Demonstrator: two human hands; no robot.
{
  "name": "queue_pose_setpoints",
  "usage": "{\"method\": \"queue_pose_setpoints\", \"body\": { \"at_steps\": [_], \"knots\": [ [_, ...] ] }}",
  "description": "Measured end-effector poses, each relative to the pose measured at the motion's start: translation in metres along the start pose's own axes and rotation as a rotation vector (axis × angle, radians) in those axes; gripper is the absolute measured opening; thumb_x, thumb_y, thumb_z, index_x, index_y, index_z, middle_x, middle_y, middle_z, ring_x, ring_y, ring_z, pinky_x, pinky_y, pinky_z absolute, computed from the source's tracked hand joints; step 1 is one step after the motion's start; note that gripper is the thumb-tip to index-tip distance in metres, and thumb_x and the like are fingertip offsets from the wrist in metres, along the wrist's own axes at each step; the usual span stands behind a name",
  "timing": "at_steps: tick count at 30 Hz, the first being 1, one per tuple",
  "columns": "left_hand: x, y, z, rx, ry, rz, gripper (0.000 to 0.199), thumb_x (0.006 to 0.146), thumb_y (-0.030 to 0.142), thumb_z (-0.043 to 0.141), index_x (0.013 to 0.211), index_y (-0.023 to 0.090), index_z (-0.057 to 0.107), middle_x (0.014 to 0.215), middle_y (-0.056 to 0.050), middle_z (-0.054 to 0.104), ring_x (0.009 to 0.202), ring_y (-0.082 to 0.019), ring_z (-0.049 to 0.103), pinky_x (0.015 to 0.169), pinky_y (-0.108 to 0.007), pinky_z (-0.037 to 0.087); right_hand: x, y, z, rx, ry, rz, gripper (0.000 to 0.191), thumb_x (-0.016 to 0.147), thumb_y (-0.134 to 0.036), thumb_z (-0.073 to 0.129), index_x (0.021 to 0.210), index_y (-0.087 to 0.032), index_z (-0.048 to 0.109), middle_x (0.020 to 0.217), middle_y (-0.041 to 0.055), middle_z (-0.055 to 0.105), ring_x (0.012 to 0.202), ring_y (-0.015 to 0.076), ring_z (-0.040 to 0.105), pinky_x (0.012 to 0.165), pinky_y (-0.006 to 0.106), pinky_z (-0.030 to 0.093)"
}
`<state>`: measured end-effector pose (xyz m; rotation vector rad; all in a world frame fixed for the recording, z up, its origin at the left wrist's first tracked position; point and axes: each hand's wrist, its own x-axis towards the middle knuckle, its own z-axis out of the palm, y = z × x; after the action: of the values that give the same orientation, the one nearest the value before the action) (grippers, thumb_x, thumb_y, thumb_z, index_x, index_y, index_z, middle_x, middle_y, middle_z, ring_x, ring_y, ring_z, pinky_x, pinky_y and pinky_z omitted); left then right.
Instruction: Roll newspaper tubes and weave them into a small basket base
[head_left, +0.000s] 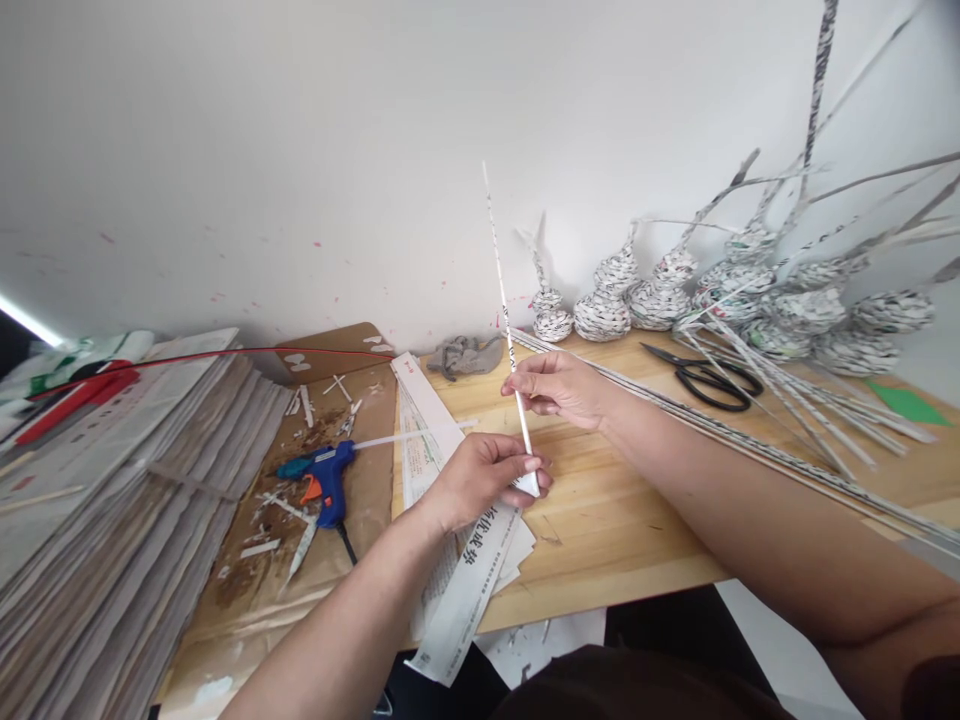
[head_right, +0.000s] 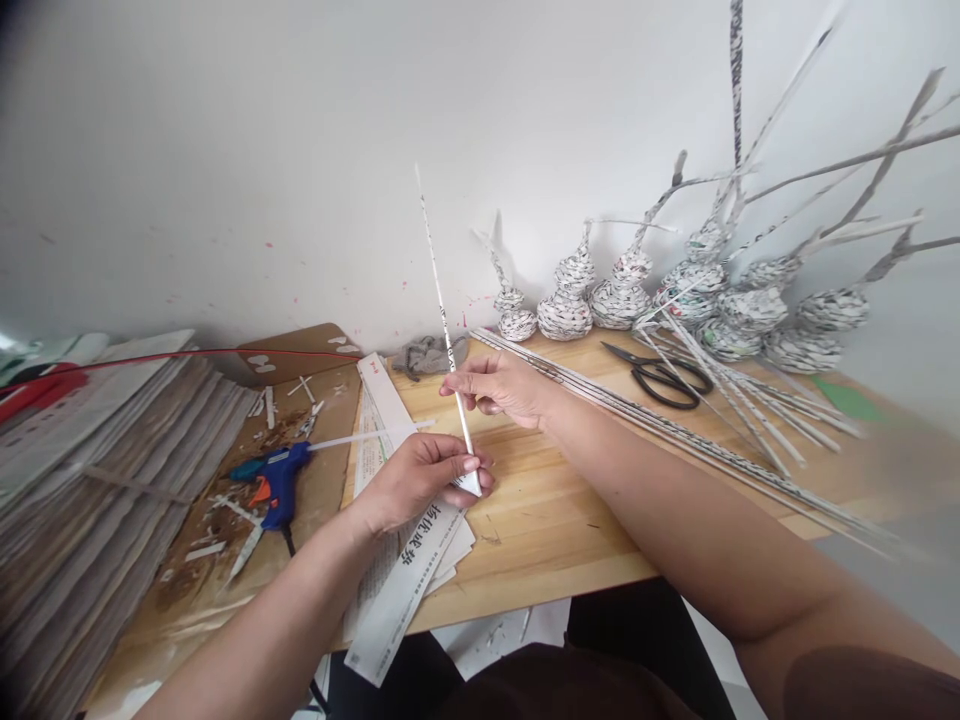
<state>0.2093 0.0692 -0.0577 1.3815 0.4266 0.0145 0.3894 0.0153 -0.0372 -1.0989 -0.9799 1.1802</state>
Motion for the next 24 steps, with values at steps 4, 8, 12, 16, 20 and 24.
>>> {"method": "queue_pose_setpoints", "body": {
  "at_steps": [4,8,12,16,20,24],
  "knots": [
    [0.000,0.000,-0.001,0.003,0.010,0.005,0.030,0.077,0.041,0.069,0.084,0.012,0.069,0.082,-0.008,0.069,0.075,-0.015,0.063,0.064,-0.026,0.053,0.000,-0.002,-0.002,0.022,0.027,-0.011,0.028,0.069,-0.041,0.079,0.073,-0.015,0.069,0.059,-0.0011,0.054,0.053,0.0069,0.045,0.040,0.018,0.019],
    [-0.001,0.001,0.000,-0.001,-0.030,0.005,0.032,0.077,0.042,0.069,0.087,0.011,0.070,0.085,-0.009,0.068,0.075,-0.015,0.063,0.064,-0.026,0.053,-0.002,-0.003,-0.006,0.034,-0.148,0.043,0.030,0.074,-0.042,0.074,0.086,-0.014,0.073,0.065,0.0010,0.056,0.057,0.0081,0.048,0.040,0.018,0.022],
    [0.000,0.000,0.000,-0.015,-0.059,-0.008,0.034,0.077,0.041,0.069,0.092,0.011,0.070,0.086,-0.009,0.068,0.075,-0.015,0.063,0.065,-0.026,0.053,-0.001,-0.001,-0.003,0.041,-0.068,0.012,0.026,0.069,-0.039,0.078,0.073,-0.015,0.070,0.064,0.0014,0.060,0.052,0.0064,0.046,0.039,0.018,0.019],
    [0.001,-0.002,-0.002,0.004,-0.053,-0.001,0.033,0.076,0.042,0.070,0.090,0.012,0.070,0.084,-0.008,0.069,0.074,-0.015,0.062,0.064,-0.026,0.052,0.001,-0.001,0.006,-0.019,0.073,-0.067,0.029,0.068,-0.041,0.078,0.065,-0.015,0.065,0.052,-0.0013,0.055,0.045,0.0055,0.040,0.038,0.019,0.017],
    [0.000,-0.002,-0.003,0.023,-0.059,0.016,0.032,0.077,0.042,0.068,0.090,0.012,0.070,0.083,-0.007,0.069,0.075,-0.015,0.062,0.064,-0.026,0.053,0.004,0.002,0.006,-0.050,0.211,-0.158,0.036,0.071,-0.048,0.074,0.064,-0.015,0.062,0.053,-0.0024,0.053,0.044,0.0048,0.039,0.039,0.019,0.018],
    [0.000,0.000,-0.003,-0.017,-0.046,0.053,0.031,0.078,0.041,0.068,0.091,0.012,0.070,0.084,-0.008,0.069,0.074,-0.014,0.063,0.063,-0.024,0.052,0.012,0.017,-0.007,-0.216,0.312,-0.217,0.047,0.086,-0.059,0.052,0.077,-0.016,0.067,0.059,-0.0007,0.053,0.051,0.0094,0.050,0.044,0.021,0.032]
  ]
}}
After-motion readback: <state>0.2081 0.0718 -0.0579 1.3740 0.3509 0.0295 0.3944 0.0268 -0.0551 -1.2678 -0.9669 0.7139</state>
